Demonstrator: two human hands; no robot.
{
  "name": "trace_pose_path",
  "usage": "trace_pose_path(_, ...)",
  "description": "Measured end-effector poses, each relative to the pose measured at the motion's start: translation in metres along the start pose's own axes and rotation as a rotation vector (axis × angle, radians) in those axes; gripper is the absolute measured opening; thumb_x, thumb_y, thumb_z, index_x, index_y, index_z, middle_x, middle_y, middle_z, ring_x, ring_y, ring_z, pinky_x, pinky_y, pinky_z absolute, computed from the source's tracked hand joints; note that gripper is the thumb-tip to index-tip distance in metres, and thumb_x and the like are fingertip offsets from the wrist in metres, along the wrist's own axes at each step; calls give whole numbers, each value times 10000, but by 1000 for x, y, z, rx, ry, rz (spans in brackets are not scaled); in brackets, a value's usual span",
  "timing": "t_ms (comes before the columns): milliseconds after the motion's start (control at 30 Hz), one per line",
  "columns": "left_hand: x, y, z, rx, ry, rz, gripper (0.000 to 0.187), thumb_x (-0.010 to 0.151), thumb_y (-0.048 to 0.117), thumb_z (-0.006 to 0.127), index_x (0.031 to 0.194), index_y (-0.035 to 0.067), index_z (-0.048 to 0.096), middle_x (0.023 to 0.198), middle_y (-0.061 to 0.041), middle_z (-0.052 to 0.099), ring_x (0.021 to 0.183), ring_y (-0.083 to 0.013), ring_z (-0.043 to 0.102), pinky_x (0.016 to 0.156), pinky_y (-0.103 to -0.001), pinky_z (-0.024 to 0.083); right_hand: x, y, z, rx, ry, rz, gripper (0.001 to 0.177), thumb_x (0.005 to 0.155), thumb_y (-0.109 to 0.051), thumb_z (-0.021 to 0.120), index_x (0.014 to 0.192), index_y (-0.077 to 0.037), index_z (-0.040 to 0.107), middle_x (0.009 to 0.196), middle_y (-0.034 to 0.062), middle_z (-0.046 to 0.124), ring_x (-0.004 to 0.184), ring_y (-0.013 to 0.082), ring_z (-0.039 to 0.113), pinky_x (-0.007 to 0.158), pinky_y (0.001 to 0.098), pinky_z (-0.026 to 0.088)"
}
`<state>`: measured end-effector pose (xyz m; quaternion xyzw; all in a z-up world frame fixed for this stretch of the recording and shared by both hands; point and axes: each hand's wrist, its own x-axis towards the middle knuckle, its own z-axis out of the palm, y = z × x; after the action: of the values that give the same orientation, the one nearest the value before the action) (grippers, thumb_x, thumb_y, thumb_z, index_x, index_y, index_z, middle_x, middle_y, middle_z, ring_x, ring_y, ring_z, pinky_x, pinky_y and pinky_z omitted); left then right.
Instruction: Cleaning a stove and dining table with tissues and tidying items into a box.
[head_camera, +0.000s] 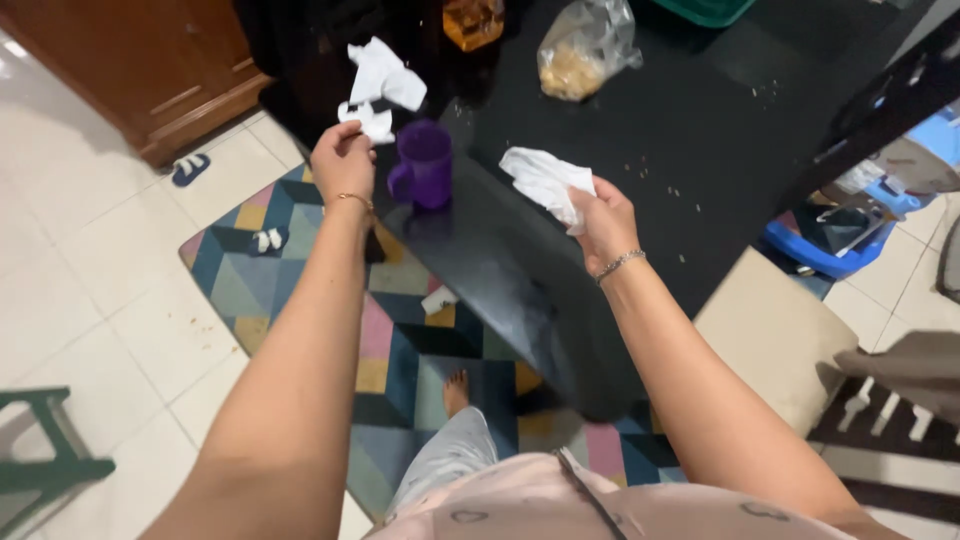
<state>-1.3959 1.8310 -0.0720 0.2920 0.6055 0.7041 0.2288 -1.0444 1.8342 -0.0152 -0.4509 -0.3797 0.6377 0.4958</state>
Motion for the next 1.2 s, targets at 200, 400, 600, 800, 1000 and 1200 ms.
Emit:
trace_pose_path(200, 154, -76, 22, 655, -177, 145, 580, 764, -17, 670, 1324, 135, 659, 1189, -150, 712, 1082, -303, 678, 956, -384, 532, 99, 2, 43, -126, 18, 138, 377, 939, -33, 578, 1303, 20, 663, 1120, 99, 733, 939, 165, 695, 759, 293, 545)
trace_pose_path(400, 221, -89, 57, 1060, -518, 670, 1031, 342, 14, 873, 1346, 135, 670, 1383, -364, 549, 1166, -594, 547, 804, -532, 499, 154, 29, 35, -142, 105, 238, 379, 938, -23, 568, 1306, 15, 650, 1142, 97, 732, 954, 162, 696, 792, 293, 551)
trace_pose_path(600, 249, -127, 69, 1120, -623, 34, 379, 770, 110, 843, 1139, 173, 777, 1167, -156, 737, 1072, -351, 692, 940, -450, 545, 171, 23, 20, -153, 155, 276, 373, 949, -16, 556, 1309, 23, 643, 1163, 104, 727, 961, 160, 698, 797, 287, 554)
trace_pose_path(800, 223, -22, 134, 520, -455, 365, 313, 738, 105, 814, 1044, 95, 749, 955, -127, 761, 860, -231, 735, 789, -333, 571, 195, 20, 14, -113, 132, 236, 365, 943, -12, 564, 1303, 32, 608, 1155, 119, 713, 945, 180, 700, 784, 317, 563)
trace_pose_path(1000, 75, 56, 228, 175, -952, -50, 276, 764, 111, 705, 1019, 55, 794, 905, -58, 781, 803, -139, 718, 709, -296, 581, 168, -55, 48, 160, -217, 329, 423, 1012, -343, 461, 1330, -84, 564, 1170, 17, 698, 974, 168, 718, 792, 354, 598)
trace_pose_path(1200, -103, 34, 277, 440, -320, 96, 180, 754, 176, 757, 850, 34, 701, 845, -147, 762, 795, -261, 758, 750, -351, 583, 141, -38, -53, 120, -427, 271, 374, 1021, -217, 543, 1381, -115, 548, 1179, 21, 695, 990, 145, 697, 778, 326, 595)
